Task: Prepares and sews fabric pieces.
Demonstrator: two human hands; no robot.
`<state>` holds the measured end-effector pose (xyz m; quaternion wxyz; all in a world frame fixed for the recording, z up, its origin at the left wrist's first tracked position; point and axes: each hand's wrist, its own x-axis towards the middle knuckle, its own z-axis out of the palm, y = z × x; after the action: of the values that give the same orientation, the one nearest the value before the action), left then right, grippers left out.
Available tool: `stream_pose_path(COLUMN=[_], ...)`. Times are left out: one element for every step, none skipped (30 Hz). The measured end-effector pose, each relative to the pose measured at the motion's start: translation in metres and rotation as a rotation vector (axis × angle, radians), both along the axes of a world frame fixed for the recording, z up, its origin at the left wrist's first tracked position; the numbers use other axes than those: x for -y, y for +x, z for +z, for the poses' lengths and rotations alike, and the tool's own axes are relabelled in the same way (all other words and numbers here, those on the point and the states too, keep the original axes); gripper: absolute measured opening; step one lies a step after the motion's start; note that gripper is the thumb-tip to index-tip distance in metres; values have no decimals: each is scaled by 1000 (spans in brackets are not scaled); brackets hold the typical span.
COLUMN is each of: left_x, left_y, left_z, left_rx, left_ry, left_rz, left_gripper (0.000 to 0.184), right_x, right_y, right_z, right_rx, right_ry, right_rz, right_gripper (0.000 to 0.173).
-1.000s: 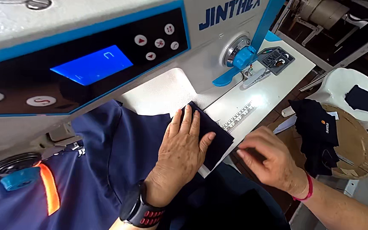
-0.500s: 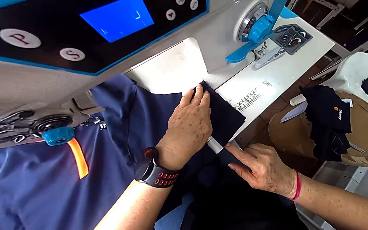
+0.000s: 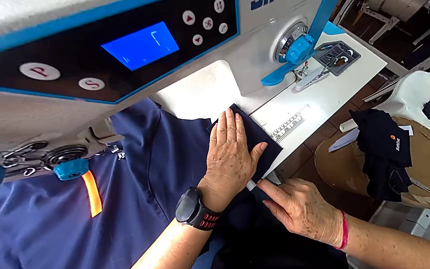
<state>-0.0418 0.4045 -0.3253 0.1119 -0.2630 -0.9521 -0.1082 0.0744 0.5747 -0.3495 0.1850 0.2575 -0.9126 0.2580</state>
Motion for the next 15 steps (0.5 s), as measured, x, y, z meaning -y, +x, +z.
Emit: stream_pose_path(left_x=[2, 5, 7, 8, 9, 9, 9, 8, 8, 8, 9, 9, 9, 9, 8], left_y=[-1, -3, -3, -4, -4, -5, -6, -7, -7, -5, -3, -1, -1, -4, -6], left_z=[0, -1, -1, -1, -2, -2, -2, -2, -1, 0, 0, -2, -5, -6, -8], left_rx=[-12, -29, -46, -61, -74, -85, -93, -85, -66, -49, -40, -64, -118, -147, -167], left_ry=[-4, -11, -16, -19, -16, -11, -4, 7, 17, 35, 75, 137, 173, 165, 143], left_rz=[-16, -27, -33, -36, -39, -41, -45, -55, -66, -75, -84, -95, -97, -93, -91], left_gripper=[91, 93, 96, 100, 103, 107, 109, 110, 111, 110, 107, 101, 97, 99, 104], right_x=[-1, -3, -5, -10, -15, -21, -24, -25, -19, -8, 9, 30, 53, 76, 98], right_y=[0, -1, -3, -7, -14, -24, -38, -54, -71, -89, -108, -128, -150, -175, -202], right_z=[0, 1, 4, 10, 20, 33, 47, 62, 76, 87, 95, 101, 109, 118, 120], right_rx=[4, 8, 21, 46, 74, 75, 50, 10, -34, -67, -80, -57, 41, 211, 324], right_ry=[0, -6, -27, -68, -124, -176, -207, -214, -192, -142, -73, 13, 120, 221, 259], right_rz=[4, 14, 35, 61, 77, 75, 63, 52, 52, 69, 101, 134, 151, 146, 118], right_gripper=[35, 35, 35, 34, 33, 33, 33, 33, 32, 32, 31, 29, 27, 27, 28])
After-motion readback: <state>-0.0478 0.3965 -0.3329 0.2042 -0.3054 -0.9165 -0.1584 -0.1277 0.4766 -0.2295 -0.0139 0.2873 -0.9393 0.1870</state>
